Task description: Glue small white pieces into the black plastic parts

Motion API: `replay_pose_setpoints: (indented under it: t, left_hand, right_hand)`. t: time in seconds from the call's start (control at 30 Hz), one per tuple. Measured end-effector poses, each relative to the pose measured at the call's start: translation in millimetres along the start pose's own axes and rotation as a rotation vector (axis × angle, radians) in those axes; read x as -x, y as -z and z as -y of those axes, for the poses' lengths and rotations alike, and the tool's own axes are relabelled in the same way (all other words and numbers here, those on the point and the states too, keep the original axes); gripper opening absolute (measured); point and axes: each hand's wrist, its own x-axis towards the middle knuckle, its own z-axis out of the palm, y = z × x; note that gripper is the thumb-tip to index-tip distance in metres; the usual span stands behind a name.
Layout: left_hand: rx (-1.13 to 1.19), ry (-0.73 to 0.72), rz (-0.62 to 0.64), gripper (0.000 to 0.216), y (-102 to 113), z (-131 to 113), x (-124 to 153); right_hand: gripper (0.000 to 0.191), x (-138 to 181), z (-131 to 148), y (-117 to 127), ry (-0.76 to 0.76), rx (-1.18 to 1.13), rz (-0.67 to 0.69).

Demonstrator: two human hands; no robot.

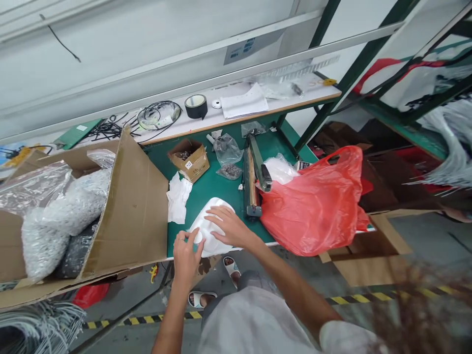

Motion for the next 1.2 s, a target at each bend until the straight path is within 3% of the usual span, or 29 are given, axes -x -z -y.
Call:
replay_pose_setpoints:
  t: [0.1,0.23,0.4,0.5,0.6,0.67,0.83,0.9,1.0,1.1,1.2]
  left_hand:
    - [-0.024,-0.045,0.095,0.031,10,-4,-6]
    - [-0.005,-0.104,0.205,0.04,15,-8,-11]
    - [-0.17,0.043,0.064,0.063,10,-8,-14]
    - [-0.246,0.113,0.047,0.066,31,3,-11]
    - [-0.282,0.164,-0.029,0.053,54,10,-7]
    - [-0.295,0.166,-0.04,0.05,53,6,-5]
    - [-0.359,0.095,0.082,0.036,13,-16,-10]
    - [-0.383,0.052,0.142,0.027,9,-20,-15]
    - [-0.375,-0.084,0.298,0.027,26,-22,-22]
    - [-0.361,-0.219,0.462,0.043,47,-26,-31]
    - [-0.476,-0.17,0.496,0.047,49,-37,-36]
  right_hand:
    - [0.031,-27,-13,8,0.071,0.055,0.069]
    - [0.025,-34,-25,3,0.115,0.102,0.077]
    - [0.025,-29,-31,-7,0.157,0.124,0.04]
    - [0.027,-29,-35,-9,0.173,0.138,0.024]
    - [0.028,-30,-39,-12,0.182,0.154,0.015]
    - [0.028,-29,-41,-15,0.185,0.162,0.009]
    - [0.024,-27,-40,-18,0.195,0.18,-0.006]
    - [0.022,-27,-40,-19,0.201,0.188,-0.011]
    - [0.019,-27,-42,-20,0.209,0.199,-0.015]
    - [0.018,-28,-43,-23,0.208,0.204,-0.021]
    - [0.018,-28,-44,-25,0.208,0.205,-0.023]
